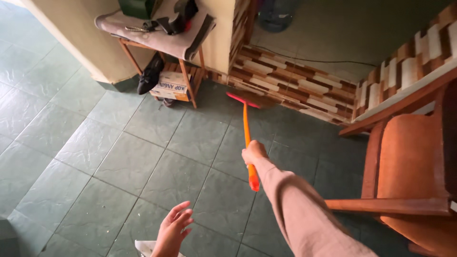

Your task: The person sweeps debris across a green-tiled floor using a broom, navigating around a wooden chair and a small side table.

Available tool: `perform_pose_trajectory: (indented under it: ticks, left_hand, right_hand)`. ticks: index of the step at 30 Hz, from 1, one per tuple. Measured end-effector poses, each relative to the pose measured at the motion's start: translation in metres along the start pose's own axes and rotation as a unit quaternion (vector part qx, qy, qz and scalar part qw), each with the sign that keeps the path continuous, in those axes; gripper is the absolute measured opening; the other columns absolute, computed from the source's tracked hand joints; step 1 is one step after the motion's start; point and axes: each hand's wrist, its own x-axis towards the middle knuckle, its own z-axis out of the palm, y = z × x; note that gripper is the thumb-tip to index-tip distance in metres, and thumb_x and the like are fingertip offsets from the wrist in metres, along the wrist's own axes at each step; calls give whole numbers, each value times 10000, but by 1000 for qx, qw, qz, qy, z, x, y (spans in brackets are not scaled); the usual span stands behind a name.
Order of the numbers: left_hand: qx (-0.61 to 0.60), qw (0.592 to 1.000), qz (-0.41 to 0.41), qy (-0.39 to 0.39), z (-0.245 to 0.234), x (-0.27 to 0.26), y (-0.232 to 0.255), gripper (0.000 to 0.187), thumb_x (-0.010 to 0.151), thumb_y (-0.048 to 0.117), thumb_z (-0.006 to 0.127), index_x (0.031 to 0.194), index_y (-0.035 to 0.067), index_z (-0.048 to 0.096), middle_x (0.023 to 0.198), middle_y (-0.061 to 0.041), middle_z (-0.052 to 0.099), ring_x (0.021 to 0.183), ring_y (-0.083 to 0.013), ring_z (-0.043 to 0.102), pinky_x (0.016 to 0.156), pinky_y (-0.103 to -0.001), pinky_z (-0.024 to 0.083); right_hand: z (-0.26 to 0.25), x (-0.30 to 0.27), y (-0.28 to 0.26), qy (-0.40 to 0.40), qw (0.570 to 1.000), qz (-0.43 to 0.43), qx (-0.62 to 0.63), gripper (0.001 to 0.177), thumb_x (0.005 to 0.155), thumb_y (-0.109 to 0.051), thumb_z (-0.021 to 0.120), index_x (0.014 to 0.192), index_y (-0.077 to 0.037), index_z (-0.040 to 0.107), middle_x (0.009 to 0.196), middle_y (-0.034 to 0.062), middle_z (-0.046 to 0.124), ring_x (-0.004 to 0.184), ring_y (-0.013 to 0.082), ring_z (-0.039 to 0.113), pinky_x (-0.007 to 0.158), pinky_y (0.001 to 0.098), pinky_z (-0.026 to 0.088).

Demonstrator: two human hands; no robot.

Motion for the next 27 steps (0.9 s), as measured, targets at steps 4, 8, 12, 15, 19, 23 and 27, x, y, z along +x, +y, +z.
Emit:
perform_pose_trajectory:
  ticks: [4, 8, 12, 15, 19, 23, 27]
  left_hand:
    - [-10, 1000, -15, 18, -27, 19, -32, 399, 884, 225, 726, 1281, 246, 690, 1071, 69, 690, 875, -89, 611, 816, -338, 437]
    - [-13, 1000, -17, 19, -13, 21, -43, 378, 893, 218, 744, 1268, 248, 710, 1056, 58, 676, 869, -95, 610, 809, -349, 443]
    - [-5, 1000, -16, -8, 20, -7, -25, 369, 901, 228, 711, 1270, 247, 711, 1087, 73, 693, 902, -92, 624, 835, -340, 453]
    - [-16, 999, 9, -26, 26, -28, -10, 379, 910, 226, 700, 1289, 233, 696, 1100, 70, 690, 925, -102, 613, 839, -345, 438]
    - [-25, 1000, -8, -17, 0, -41, -9, 403, 916, 245, 662, 1319, 249, 676, 1152, 61, 703, 964, -117, 620, 861, -349, 436]
    - [-29, 1000, 4, 8, -23, -59, -4, 429, 918, 258, 665, 1346, 239, 660, 1197, 34, 686, 1020, -159, 617, 881, -374, 433]
    - [-4, 999, 17, 40, 3, -99, 9, 445, 908, 236, 684, 1352, 224, 656, 1260, -3, 665, 1108, -180, 612, 951, -385, 443]
  right_hand:
    - [17, -48, 42, -53, 998, -6, -38, 320, 936, -166, 638, 1220, -71, 525, 610, 123, 597, 455, 236, 602, 447, 386, 495]
    - [-18, -120, 86, -176, 984, -11, 14, 527, 960, -159, 598, 1445, -174, 393, 553, 94, 504, 370, 201, 502, 357, 375, 399]
    - [-131, -185, 115, -360, 918, -30, 165, 461, 1002, -165, 606, 1451, -78, 546, 476, 16, 408, 298, 98, 391, 275, 287, 304]
    - [-211, -250, 134, -319, 924, 52, 203, 461, 981, -192, 671, 1417, -144, 530, 575, -10, 452, 361, 69, 369, 312, 261, 307]
    - [-265, -299, 146, -163, 968, 114, 150, 469, 960, -280, 657, 1409, -225, 534, 595, 14, 491, 396, 123, 361, 363, 291, 312]
    - [-256, -273, 107, -88, 985, 44, 142, 376, 993, -347, 650, 1084, 15, 600, 643, 50, 438, 457, 143, 394, 401, 294, 327]
    - [-253, -346, 57, -149, 914, -118, 360, 337, 1026, -362, 613, 897, -55, 557, 786, -28, 464, 684, 79, 476, 600, 251, 411]
